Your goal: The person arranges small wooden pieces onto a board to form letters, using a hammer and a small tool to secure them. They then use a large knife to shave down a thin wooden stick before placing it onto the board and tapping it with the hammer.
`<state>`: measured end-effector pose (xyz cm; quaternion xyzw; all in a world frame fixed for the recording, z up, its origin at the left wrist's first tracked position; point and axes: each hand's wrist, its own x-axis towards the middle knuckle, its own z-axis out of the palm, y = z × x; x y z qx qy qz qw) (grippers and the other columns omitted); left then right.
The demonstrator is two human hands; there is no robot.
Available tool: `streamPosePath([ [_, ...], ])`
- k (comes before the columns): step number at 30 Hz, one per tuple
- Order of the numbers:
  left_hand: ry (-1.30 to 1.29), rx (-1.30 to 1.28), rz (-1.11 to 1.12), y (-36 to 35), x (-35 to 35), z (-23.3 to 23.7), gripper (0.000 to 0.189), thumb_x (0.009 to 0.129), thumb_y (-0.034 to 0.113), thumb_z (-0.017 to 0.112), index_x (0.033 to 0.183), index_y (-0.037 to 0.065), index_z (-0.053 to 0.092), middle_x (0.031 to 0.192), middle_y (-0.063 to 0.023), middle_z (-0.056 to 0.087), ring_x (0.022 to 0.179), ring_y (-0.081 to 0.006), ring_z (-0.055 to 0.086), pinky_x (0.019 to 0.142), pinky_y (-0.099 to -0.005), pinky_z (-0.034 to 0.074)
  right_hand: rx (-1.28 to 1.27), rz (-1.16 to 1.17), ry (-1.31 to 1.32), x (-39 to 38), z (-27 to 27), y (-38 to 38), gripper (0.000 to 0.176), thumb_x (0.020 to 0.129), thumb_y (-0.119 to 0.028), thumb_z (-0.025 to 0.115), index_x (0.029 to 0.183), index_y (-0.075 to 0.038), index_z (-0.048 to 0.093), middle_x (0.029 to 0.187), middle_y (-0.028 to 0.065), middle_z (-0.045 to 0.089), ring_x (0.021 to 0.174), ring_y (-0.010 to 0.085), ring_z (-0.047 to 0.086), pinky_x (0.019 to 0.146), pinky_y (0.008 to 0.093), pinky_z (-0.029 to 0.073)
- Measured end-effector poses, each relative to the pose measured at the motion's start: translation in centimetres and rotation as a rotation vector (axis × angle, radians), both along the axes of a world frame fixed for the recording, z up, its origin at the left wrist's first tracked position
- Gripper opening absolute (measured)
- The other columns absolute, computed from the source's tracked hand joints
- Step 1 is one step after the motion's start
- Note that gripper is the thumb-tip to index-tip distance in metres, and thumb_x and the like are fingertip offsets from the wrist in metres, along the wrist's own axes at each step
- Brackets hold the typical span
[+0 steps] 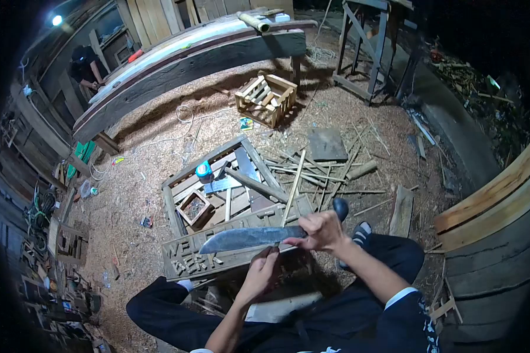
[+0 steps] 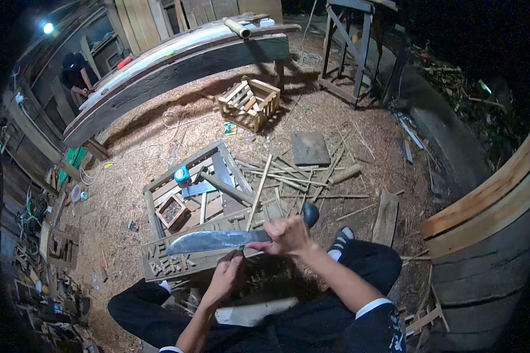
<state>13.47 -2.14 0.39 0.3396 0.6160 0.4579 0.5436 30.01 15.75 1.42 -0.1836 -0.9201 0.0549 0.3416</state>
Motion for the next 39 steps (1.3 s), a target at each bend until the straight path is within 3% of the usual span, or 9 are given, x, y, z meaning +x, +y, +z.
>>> streamPosePath([
  [7, -0.379, -0.029, 0.099, -0.4, 0.6, 0.8, 0.030, 0.113, 0.037, 0.047, 0.095, 0.013, 0.051, 0.066, 0.0074, 0.035, 0.048, -0.0043, 0.029, 0.042, -0.0250, 0.023, 0.046, -0.014, -0.110, 0.2, -1.2, 1.1, 0.068, 0.091, -0.071, 0.063, 0.062, -0.010, 0.056, 0.051, 0.0075, 0.055, 0.041, 0.0235, 0.059, 0.041, 0.0362, 0.046],
  [9, -0.220, 0.080, 0.038, -0.6, -0.8, 0.4, 0.035, 0.110, 0.044, 0.051, 0.089, 0.016, 0.049, 0.070, 0.0084, 0.037, 0.059, -0.0057, 0.037, 0.051, -0.0237, 0.030, 0.032, -0.184, -0.014, 0.7, -0.7, 2.2, 0.068, 0.093, -0.070, 0.061, 0.058, -0.012, 0.054, 0.048, 0.0046, 0.052, 0.038, 0.0168, 0.053, 0.038, 0.0340, 0.042],
  [13, -0.218, -0.014, 0.109, -0.7, 1.2, 1.1, 0.034, 0.109, 0.043, 0.052, 0.090, 0.014, 0.050, 0.071, 0.0070, 0.039, 0.059, -0.0062, 0.038, 0.053, -0.0259, 0.034, 0.001, 0.036, -0.049, -0.3, -0.3, -2.2, 0.066, 0.092, -0.065, 0.065, 0.056, -0.011, 0.052, 0.050, 0.0072, 0.054, 0.042, 0.0221, 0.056, 0.045, 0.0362, 0.047],
  [19, -0.300, 0.006, 0.005, -2.1, -0.5, 0.6, 0.037, 0.111, 0.042, 0.048, 0.087, 0.014, 0.048, 0.070, 0.0071, 0.039, 0.059, -0.0044, 0.037, 0.052, -0.0247, 0.032, -0.096, -0.254, 0.051, 0.6, -0.1, 1.9, 0.067, 0.093, -0.070, 0.060, 0.068, -0.008, 0.067, 0.049, 0.0087, 0.056, 0.042, 0.0241, 0.059, 0.043, 0.0373, 0.046],
  [23, -0.324, -0.063, 0.035, -1.8, -0.2, -0.3, 0.034, 0.111, 0.041, 0.050, 0.090, 0.014, 0.048, 0.070, 0.0077, 0.036, 0.058, -0.0041, 0.034, 0.052, -0.0241, 0.032, -0.024, -0.063, -0.126, 0.8, -0.2, 0.3, 0.065, 0.096, -0.065, 0.060, 0.062, -0.010, 0.062, 0.051, 0.0092, 0.056, 0.044, 0.0233, 0.059, 0.045, 0.0374, 0.045],
  [26, -0.363, 0.007, -0.008, -3.4, -1.7, -0.3, 0.034, 0.111, 0.042, 0.051, 0.091, 0.014, 0.050, 0.068, 0.0082, 0.035, 0.056, -0.0042, 0.032, 0.051, -0.0237, 0.030, -0.312, -0.384, -0.035, 1.7, -0.5, 4.5, 0.066, 0.098, -0.062, 0.058, 0.061, -0.008, 0.059, 0.054, 0.0141, 0.059, 0.046, 0.0291, 0.060, 0.047, 0.0403, 0.047],
  [27, -0.324, 0.025, -0.026, -3.9, -1.8, -0.6, 0.034, 0.111, 0.041, 0.051, 0.091, 0.014, 0.050, 0.068, 0.0086, 0.036, 0.056, -0.0039, 0.032, 0.051, -0.0236, 0.029, -0.204, -0.405, 0.053, 1.9, 0.3, 4.7, 0.067, 0.098, -0.069, 0.053, 0.067, -0.011, 0.064, 0.050, 0.0094, 0.057, 0.042, 0.0214, 0.059, 0.041, 0.0349, 0.045],
  [31, -0.215, -0.003, -0.046, -2.6, -1.1, -1.2, 0.036, 0.111, 0.041, 0.051, 0.088, 0.013, 0.050, 0.068, 0.0093, 0.037, 0.057, -0.0038, 0.034, 0.051, -0.0236, 0.028, 0.015, -0.087, 0.021, 0.5, 0.8, -0.4, 0.070, 0.095, -0.072, 0.056, 0.063, -0.010, 0.062, 0.047, 0.0067, 0.054, 0.041, 0.0208, 0.057, 0.040, 0.0365, 0.044],
  [39, -0.078, 0.001, -0.027, -1.5, -1.6, -0.9, 0.034, 0.112, 0.034, 0.048, 0.109, 0.004, 0.062, 0.067, 0.0066, 0.045, 0.056, -0.0022, 0.042, 0.048, -0.0228, 0.032, -0.241, -0.372, -0.012, 1.1, 1.2, 2.3, 0.074, 0.096, -0.075, 0.051, 0.064, -0.009, 0.063, 0.054, 0.0132, 0.062, 0.048, 0.0303, 0.066, 0.048, 0.0422, 0.052],
])
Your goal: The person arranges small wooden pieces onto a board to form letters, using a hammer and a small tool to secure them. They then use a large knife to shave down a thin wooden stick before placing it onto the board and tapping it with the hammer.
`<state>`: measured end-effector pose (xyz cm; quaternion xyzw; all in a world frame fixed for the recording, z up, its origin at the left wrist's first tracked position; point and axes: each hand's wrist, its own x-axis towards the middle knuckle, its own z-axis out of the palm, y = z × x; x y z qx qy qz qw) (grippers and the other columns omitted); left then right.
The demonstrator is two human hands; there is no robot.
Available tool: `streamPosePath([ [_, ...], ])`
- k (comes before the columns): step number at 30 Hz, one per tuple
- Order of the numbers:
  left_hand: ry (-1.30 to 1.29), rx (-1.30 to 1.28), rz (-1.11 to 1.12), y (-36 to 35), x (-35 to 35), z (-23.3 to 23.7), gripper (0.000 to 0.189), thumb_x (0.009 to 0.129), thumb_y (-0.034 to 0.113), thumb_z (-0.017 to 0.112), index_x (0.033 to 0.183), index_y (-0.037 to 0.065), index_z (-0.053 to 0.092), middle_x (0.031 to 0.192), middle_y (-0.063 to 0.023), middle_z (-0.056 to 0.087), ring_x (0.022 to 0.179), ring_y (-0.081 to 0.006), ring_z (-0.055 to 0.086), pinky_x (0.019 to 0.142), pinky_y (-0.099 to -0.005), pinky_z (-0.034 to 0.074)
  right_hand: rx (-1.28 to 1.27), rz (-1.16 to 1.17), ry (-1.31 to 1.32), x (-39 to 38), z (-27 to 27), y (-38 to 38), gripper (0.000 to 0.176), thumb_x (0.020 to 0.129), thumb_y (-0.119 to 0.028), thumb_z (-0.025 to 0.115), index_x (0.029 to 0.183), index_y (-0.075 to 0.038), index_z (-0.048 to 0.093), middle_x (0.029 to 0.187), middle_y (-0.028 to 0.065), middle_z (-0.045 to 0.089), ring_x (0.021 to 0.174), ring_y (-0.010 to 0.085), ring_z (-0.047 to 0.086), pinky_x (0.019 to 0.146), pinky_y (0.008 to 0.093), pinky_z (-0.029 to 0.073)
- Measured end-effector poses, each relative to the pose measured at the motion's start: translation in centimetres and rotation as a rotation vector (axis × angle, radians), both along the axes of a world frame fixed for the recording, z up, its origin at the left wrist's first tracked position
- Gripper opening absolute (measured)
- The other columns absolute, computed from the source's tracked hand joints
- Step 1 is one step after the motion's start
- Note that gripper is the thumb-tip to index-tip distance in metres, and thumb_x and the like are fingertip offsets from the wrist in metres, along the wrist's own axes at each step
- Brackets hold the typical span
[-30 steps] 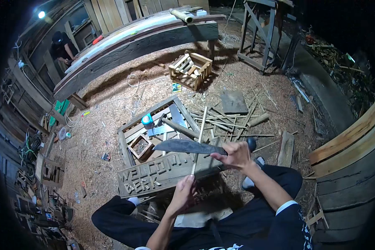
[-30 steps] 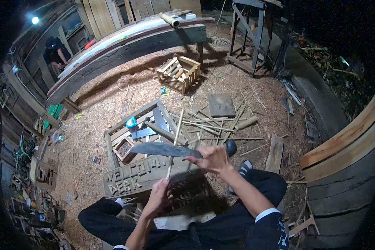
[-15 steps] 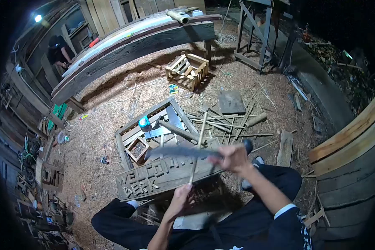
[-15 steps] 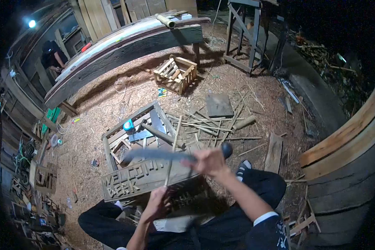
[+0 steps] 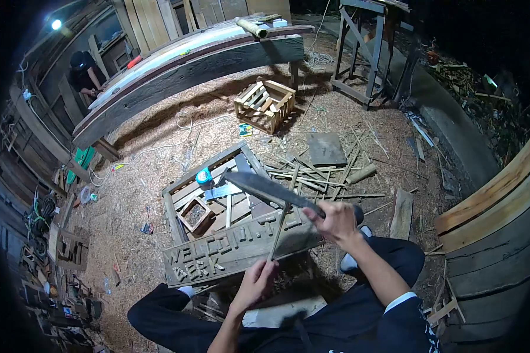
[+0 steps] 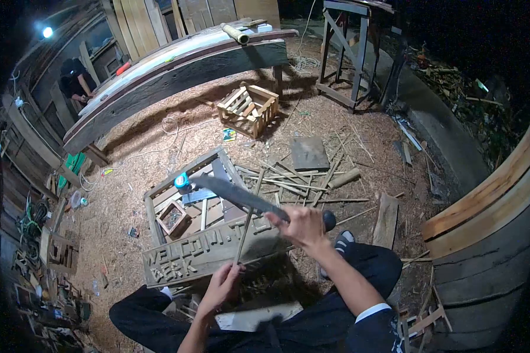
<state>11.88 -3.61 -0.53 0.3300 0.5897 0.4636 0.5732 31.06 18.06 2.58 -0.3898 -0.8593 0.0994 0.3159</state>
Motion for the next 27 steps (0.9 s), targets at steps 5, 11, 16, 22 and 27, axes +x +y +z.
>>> streamPosePath([
  [5, 0.615, 0.332, 0.051, 3.2, 0.7, -0.3, 0.025, 0.108, 0.021, 0.054, 0.105, -0.003, 0.062, 0.067, -0.0170, 0.059, 0.054, -0.0277, 0.059, 0.052, -0.0402, 0.043, 0.123, 0.195, -0.061, -1.7, -1.2, -3.2, 0.067, 0.092, -0.069, 0.063, 0.064, -0.008, 0.060, 0.054, 0.0124, 0.061, 0.047, 0.0297, 0.065, 0.044, 0.0409, 0.049],
  [11, 0.775, 0.285, 0.132, 3.9, 2.9, 1.7, 0.016, 0.105, 0.012, 0.054, 0.102, -0.003, 0.060, 0.086, -0.0309, 0.066, 0.081, -0.0505, 0.065, 0.065, -0.0545, 0.049, 0.106, 0.098, -0.063, -1.3, -2.4, -1.2, 0.070, 0.090, -0.071, 0.063, 0.060, -0.008, 0.059, 0.049, 0.0124, 0.058, 0.046, 0.0318, 0.064, 0.045, 0.0426, 0.049],
  [16, 0.860, 0.257, 0.122, 3.3, 3.3, -0.2, 0.017, 0.106, 0.012, 0.054, 0.100, -0.004, 0.059, 0.081, -0.0303, 0.064, 0.077, -0.0501, 0.064, 0.065, -0.0560, 0.048, 0.077, 0.159, -0.006, -2.1, -2.1, -4.0, 0.067, 0.093, -0.068, 0.062, 0.062, -0.009, 0.061, 0.050, 0.0121, 0.059, 0.044, 0.0284, 0.062, 0.044, 0.0420, 0.048],
  [22, 0.887, 0.329, 0.177, 1.1, 1.9, 0.9, 0.016, 0.105, 0.013, 0.055, 0.098, -0.002, 0.059, 0.075, -0.0285, 0.062, 0.071, -0.0497, 0.063, 0.061, -0.0559, 0.045, 0.032, -0.092, -0.100, -0.5, -2.0, 1.0, 0.072, 0.097, -0.073, 0.052, 0.068, -0.008, 0.068, 0.049, 0.0117, 0.057, 0.043, 0.0262, 0.059, 0.043, 0.0408, 0.047],
  [27, 0.846, 0.380, 0.175, 2.5, 2.4, -1.7, 0.016, 0.105, 0.013, 0.055, 0.097, -0.001, 0.057, 0.075, -0.0283, 0.060, 0.072, -0.0502, 0.062, 0.060, -0.0548, 0.043, 0.109, 0.259, -0.068, -1.6, -2.7, -4.5, 0.066, 0.091, -0.069, 0.063, 0.061, -0.010, 0.059, 0.050, 0.0122, 0.055, 0.044, 0.0299, 0.060, 0.045, 0.0425, 0.046],
])
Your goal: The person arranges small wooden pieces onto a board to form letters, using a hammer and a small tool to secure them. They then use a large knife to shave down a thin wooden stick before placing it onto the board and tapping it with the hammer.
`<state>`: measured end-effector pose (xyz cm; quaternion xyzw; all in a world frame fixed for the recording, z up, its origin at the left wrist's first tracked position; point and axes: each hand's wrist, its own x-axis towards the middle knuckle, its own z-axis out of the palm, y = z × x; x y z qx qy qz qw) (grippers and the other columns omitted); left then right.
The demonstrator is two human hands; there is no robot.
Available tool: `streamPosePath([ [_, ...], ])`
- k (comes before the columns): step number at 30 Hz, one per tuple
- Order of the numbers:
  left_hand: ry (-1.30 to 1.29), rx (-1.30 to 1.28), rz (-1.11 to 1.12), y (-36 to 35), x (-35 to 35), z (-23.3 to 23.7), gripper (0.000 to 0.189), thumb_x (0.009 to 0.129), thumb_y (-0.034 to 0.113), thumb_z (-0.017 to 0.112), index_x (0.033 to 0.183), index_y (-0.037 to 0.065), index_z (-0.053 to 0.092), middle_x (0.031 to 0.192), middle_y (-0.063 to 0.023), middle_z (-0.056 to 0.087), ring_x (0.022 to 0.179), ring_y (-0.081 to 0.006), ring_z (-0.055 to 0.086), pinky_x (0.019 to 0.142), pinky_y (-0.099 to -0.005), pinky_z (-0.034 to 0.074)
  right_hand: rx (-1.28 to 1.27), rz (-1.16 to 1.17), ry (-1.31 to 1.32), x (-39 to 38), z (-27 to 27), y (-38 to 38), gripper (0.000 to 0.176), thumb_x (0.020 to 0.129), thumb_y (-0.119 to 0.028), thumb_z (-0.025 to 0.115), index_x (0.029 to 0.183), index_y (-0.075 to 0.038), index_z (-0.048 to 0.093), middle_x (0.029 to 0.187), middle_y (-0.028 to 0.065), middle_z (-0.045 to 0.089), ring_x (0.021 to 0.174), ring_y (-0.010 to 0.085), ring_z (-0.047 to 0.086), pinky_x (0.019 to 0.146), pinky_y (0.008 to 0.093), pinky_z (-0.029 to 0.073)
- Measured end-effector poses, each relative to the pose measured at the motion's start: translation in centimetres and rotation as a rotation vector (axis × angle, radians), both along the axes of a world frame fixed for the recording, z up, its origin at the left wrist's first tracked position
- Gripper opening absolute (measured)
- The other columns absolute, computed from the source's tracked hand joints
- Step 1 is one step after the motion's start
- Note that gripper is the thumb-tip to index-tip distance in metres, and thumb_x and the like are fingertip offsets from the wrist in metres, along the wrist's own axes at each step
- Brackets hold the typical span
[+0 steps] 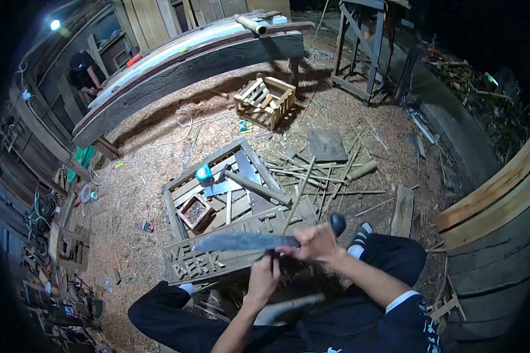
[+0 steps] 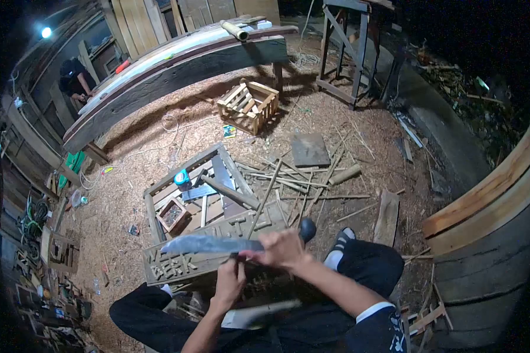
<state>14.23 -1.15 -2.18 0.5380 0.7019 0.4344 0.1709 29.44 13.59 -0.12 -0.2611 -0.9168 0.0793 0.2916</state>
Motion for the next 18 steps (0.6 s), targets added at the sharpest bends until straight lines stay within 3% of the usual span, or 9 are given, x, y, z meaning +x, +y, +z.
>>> streamPosePath([
  [3, -0.005, -0.019, 0.013, 0.0, -0.6, 2.2, 0.016, 0.105, 0.013, 0.057, 0.097, -0.001, 0.058, 0.076, -0.0283, 0.060, 0.074, -0.0497, 0.062, 0.060, -0.0540, 0.044, -0.032, -0.221, 0.097, 0.1, 1.1, 3.1, 0.066, 0.094, -0.068, 0.060, 0.064, -0.009, 0.062, 0.052, 0.0145, 0.060, 0.049, 0.0307, 0.066, 0.048, 0.0420, 0.052],
  [5, 0.025, -0.060, 0.027, -1.1, -0.2, 2.0, 0.015, 0.104, 0.013, 0.058, 0.097, -0.001, 0.058, 0.076, -0.0286, 0.061, 0.073, -0.0498, 0.062, 0.060, -0.0543, 0.044, -0.136, -0.293, -0.009, 0.8, 1.3, 4.1, 0.078, 0.097, -0.078, 0.041, 0.071, -0.011, 0.069, 0.047, 0.0102, 0.056, 0.042, 0.0239, 0.063, 0.042, 0.0402, 0.051],
  [6, 0.009, -0.059, 0.018, -0.9, -0.1, 1.2, 0.014, 0.104, 0.012, 0.058, 0.099, -0.001, 0.058, 0.077, -0.0288, 0.061, 0.074, -0.0497, 0.062, 0.060, -0.0543, 0.044, -0.035, -0.226, 0.095, 0.4, 0.7, 2.8, 0.080, 0.097, -0.080, 0.041, 0.068, -0.010, 0.069, 0.047, 0.0099, 0.057, 0.042, 0.0247, 0.063, 0.043, 0.0394, 0.051],
  [7, 0.005, -0.043, 0.018, 0.0, 0.1, 1.2, 0.014, 0.104, 0.012, 0.058, 0.099, -0.001, 0.058, 0.077, -0.0288, 0.061, 0.074, -0.0497, 0.062, 0.060, -0.0543, 0.044, -0.060, -0.130, -0.060, 0.9, 0.6, 1.5, 0.080, 0.096, -0.080, 0.043, 0.063, -0.010, 0.066, 0.046, 0.0085, 0.056, 0.042, 0.0239, 0.062, 0.042, 0.0377, 0.050],
  [9, 0.011, 0.001, -0.014, 0.1, 0.1, 1.4, 0.013, 0.104, 0.012, 0.058, 0.100, -0.001, 0.058, 0.077, -0.0288, 0.062, 0.074, -0.0497, 0.062, 0.060, -0.0546, 0.045, -0.014, -0.030, 0.000, 0.6, 1.5, 0.1, 0.067, 0.097, -0.068, 0.056, 0.066, -0.009, 0.067, 0.053, 0.0126, 0.061, 0.047, 0.0287, 0.064, 0.048, 0.0418, 0.051],
  [10, 0.045, -0.108, 0.000, 0.2, -0.5, 1.7, 0.013, 0.103, 0.013, 0.059, 0.100, 0.000, 0.059, 0.078, -0.0282, 0.062, 0.074, -0.0492, 0.063, 0.061, -0.0547, 0.046, -0.050, -0.085, -0.067, 0.8, 1.1, 0.7, 0.067, 0.096, -0.069, 0.056, 0.067, -0.009, 0.068, 0.053, 0.0121, 0.061, 0.048, 0.0283, 0.065, 0.048, 0.0421, 0.051],
  [11, 0.088, -0.013, -0.010, 0.3, -0.8, 2.2, 0.013, 0.103, 0.013, 0.059, 0.101, 0.001, 0.059, 0.078, -0.0276, 0.063, 0.073, -0.0486, 0.063, 0.061, -0.0551, 0.046, -0.079, -0.138, -0.135, 0.9, 1.1, 1.9, 0.068, 0.096, -0.069, 0.056, 0.067, -0.009, 0.069, 0.054, 0.0116, 0.062, 0.049, 0.0280, 0.066, 0.048, 0.0424, 0.052],
  [15, 0.103, -0.034, 0.002, -0.2, -0.2, 1.8, 0.013, 0.104, 0.014, 0.057, 0.100, 0.001, 0.059, 0.079, -0.0276, 0.064, 0.074, -0.0483, 0.064, 0.061, -0.0546, 0.046, -0.129, -0.244, 0.033, 0.7, 2.8, 1.7, 0.069, 0.095, -0.071, 0.055, 0.069, -0.010, 0.071, 0.054, 0.0126, 0.061, 0.051, 0.0283, 0.068, 0.048, 0.0423, 0.052],
  [18, 0.053, -0.083, 0.011, 0.4, 0.1, 1.6, 0.014, 0.105, 0.014, 0.058, 0.099, 0.001, 0.059, 0.079, -0.0276, 0.064, 0.073, -0.0484, 0.063, 0.060, -0.0549, 0.046, -0.036, -0.066, -0.005, 0.6, 1.3, 0.5, 0.071, 0.096, -0.070, 0.055, 0.063, -0.009, 0.066, 0.052, 0.0133, 0.060, 0.049, 0.0296, 0.067, 0.049, 0.0420, 0.051],
])
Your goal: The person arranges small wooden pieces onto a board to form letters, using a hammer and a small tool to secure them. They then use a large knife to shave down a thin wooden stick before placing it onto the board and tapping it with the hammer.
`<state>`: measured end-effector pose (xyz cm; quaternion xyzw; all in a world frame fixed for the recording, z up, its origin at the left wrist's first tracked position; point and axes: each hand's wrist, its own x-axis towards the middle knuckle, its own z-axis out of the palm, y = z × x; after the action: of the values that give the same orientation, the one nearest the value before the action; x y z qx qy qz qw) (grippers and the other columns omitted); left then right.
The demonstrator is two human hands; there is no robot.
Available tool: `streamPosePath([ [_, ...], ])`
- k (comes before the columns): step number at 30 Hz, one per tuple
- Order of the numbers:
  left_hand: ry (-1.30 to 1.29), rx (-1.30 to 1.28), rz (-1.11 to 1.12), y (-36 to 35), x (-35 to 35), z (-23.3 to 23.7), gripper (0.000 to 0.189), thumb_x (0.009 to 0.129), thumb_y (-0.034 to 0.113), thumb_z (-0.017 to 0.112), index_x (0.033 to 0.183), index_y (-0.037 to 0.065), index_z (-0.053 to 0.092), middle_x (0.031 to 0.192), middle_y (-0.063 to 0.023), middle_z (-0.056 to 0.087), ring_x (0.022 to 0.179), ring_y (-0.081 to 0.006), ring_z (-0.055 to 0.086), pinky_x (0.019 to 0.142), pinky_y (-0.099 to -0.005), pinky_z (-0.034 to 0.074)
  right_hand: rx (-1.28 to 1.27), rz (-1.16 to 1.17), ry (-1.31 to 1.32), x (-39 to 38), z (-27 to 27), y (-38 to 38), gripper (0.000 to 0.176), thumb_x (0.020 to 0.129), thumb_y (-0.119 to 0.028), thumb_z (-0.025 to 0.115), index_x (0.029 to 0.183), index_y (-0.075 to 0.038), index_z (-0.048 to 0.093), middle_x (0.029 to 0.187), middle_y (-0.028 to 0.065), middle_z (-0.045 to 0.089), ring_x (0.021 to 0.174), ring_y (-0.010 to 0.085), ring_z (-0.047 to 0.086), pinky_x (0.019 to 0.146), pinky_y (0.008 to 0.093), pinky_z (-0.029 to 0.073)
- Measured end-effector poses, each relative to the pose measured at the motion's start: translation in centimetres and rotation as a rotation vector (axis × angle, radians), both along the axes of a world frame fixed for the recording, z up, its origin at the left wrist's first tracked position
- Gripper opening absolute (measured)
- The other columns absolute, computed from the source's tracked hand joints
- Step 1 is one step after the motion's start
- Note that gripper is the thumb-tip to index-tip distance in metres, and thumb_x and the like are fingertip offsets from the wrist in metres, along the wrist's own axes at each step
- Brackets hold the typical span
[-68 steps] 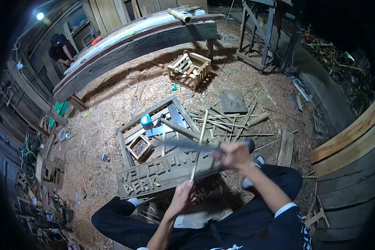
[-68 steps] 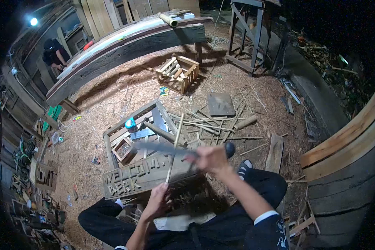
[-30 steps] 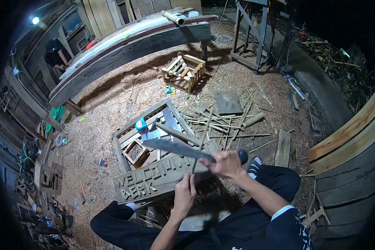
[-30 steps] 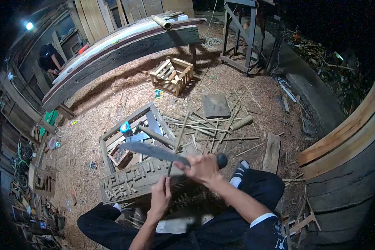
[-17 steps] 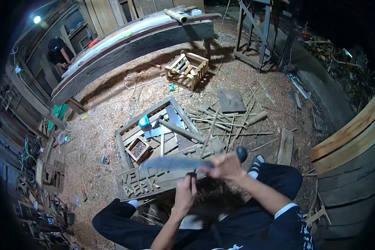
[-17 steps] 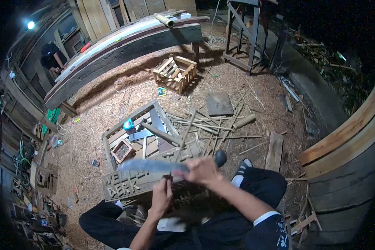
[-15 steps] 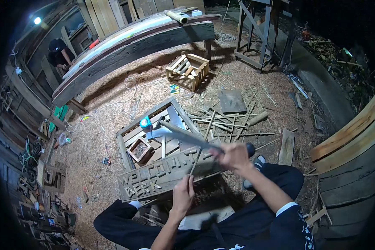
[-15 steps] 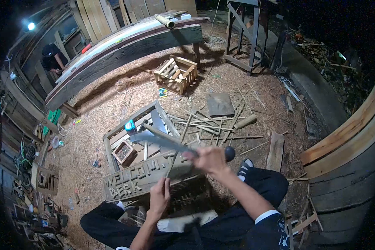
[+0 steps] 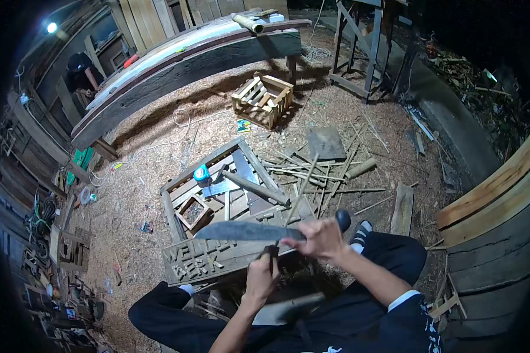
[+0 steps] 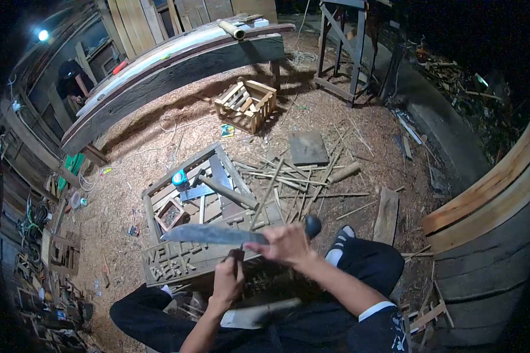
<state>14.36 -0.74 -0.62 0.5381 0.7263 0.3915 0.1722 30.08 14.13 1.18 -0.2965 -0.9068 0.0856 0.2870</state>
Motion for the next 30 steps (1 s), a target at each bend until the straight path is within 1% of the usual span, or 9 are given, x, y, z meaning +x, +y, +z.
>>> streamPosePath([
  [3, -0.029, -0.036, -0.004, -1.2, -0.5, -0.2, 0.017, 0.105, 0.015, 0.058, 0.097, 0.000, 0.059, 0.078, -0.0276, 0.063, 0.072, -0.0483, 0.063, 0.059, -0.0543, 0.046, -0.080, -0.213, -0.007, 0.6, 0.1, 4.5, 0.071, 0.098, -0.069, 0.054, 0.063, -0.008, 0.066, 0.052, 0.0131, 0.060, 0.045, 0.0277, 0.063, 0.048, 0.0422, 0.050],
  [4, -0.021, -0.020, -0.004, -2.0, -0.7, -0.4, 0.018, 0.105, 0.015, 0.059, 0.095, 0.000, 0.059, 0.076, -0.0276, 0.062, 0.070, -0.0483, 0.063, 0.059, -0.0536, 0.045, -0.256, -0.286, -0.024, 1.2, 0.8, 5.1, 0.069, 0.098, -0.066, 0.055, 0.065, -0.008, 0.067, 0.051, 0.0124, 0.059, 0.046, 0.0270, 0.063, 0.048, 0.0425, 0.050],
  [9, -0.206, 0.039, -0.027, -1.6, -0.1, -0.1, 0.022, 0.105, 0.013, 0.058, 0.089, -0.002, 0.057, 0.072, -0.0278, 0.058, 0.067, -0.0490, 0.060, 0.057, -0.0510, 0.043, 0.089, 0.018, 0.046, -0.2, -0.3, 0.3, 0.069, 0.091, -0.070, 0.062, 0.063, -0.007, 0.065, 0.050, 0.0120, 0.057, 0.046, 0.0289, 0.063, 0.047, 0.0411, 0.050],
  [11, -0.166, 0.011, -0.031, -1.5, -0.8, 0.4, 0.021, 0.105, 0.013, 0.058, 0.090, -0.002, 0.058, 0.072, -0.0279, 0.059, 0.067, -0.0486, 0.060, 0.057, -0.0505, 0.043, 0.020, -0.060, -0.056, -0.1, -0.3, 1.7, 0.074, 0.091, -0.074, 0.059, 0.059, -0.008, 0.061, 0.050, 0.0141, 0.060, 0.046, 0.0300, 0.065, 0.045, 0.0397, 0.051],
  [18, -0.199, -0.009, -0.014, -0.6, 0.0, -0.2, 0.015, 0.105, 0.010, 0.056, 0.100, -0.002, 0.061, 0.074, -0.0268, 0.059, 0.065, -0.0428, 0.064, 0.056, -0.0469, 0.045, 0.038, -0.005, 0.044, -0.7, 1.0, 0.8, 0.069, 0.091, -0.070, 0.064, 0.060, -0.009, 0.055, 0.053, 0.0111, 0.058, 0.047, 0.0280, 0.064, 0.045, 0.0408, 0.048],
  [24, -0.185, -0.042, -0.031, -0.1, -0.9, 0.7, 0.014, 0.104, 0.010, 0.056, 0.102, -0.002, 0.062, 0.075, -0.0275, 0.061, 0.069, -0.0468, 0.063, 0.057, -0.0479, 0.045, 0.161, 0.009, 0.050, -0.9, 0.6, 2.0, 0.070, 0.087, -0.070, 0.069, 0.056, -0.010, 0.051, 0.045, 0.0090, 0.052, 0.041, 0.0260, 0.060, 0.042, 0.0363, 0.046],
  [27, -0.113, 0.044, 0.006, -2.5, -1.3, -0.1, 0.014, 0.104, 0.011, 0.056, 0.101, -0.001, 0.063, 0.074, -0.0254, 0.061, 0.068, -0.0439, 0.065, 0.058, -0.0475, 0.046, 0.164, -0.006, 0.089, 0.5, -1.3, 4.6, 0.071, 0.088, -0.073, 0.065, 0.056, -0.010, 0.054, 0.046, 0.0091, 0.052, 0.039, 0.0251, 0.057, 0.042, 0.0371, 0.045],
  [29, -0.103, 0.002, 0.013, -5.6, -2.0, -0.7, 0.014, 0.105, 0.011, 0.056, 0.101, -0.001, 0.063, 0.072, -0.0230, 0.062, 0.065, -0.0415, 0.065, 0.057, -0.0457, 0.047, -0.050, -0.251, 0.013, 2.0, -2.6, 8.2, 0.078, 0.095, -0.082, 0.043, 0.057, -0.015, 0.054, 0.043, -0.0021, 0.043, 0.033, 0.0137, 0.040, 0.035, 0.0321, 0.036],
  [30, -0.118, -0.026, 0.014, -6.4, -1.8, -0.3, 0.015, 0.105, 0.011, 0.056, 0.100, -0.001, 0.063, 0.071, -0.0219, 0.060, 0.063, -0.0396, 0.064, 0.057, -0.0447, 0.047, -0.045, -0.243, 0.018, 1.3, -1.9, 7.2, 0.078, 0.095, -0.082, 0.043, 0.057, -0.015, 0.054, 0.043, -0.0021, 0.043, 0.033, 0.0137, 0.040, 0.035, 0.0321, 0.036],
])
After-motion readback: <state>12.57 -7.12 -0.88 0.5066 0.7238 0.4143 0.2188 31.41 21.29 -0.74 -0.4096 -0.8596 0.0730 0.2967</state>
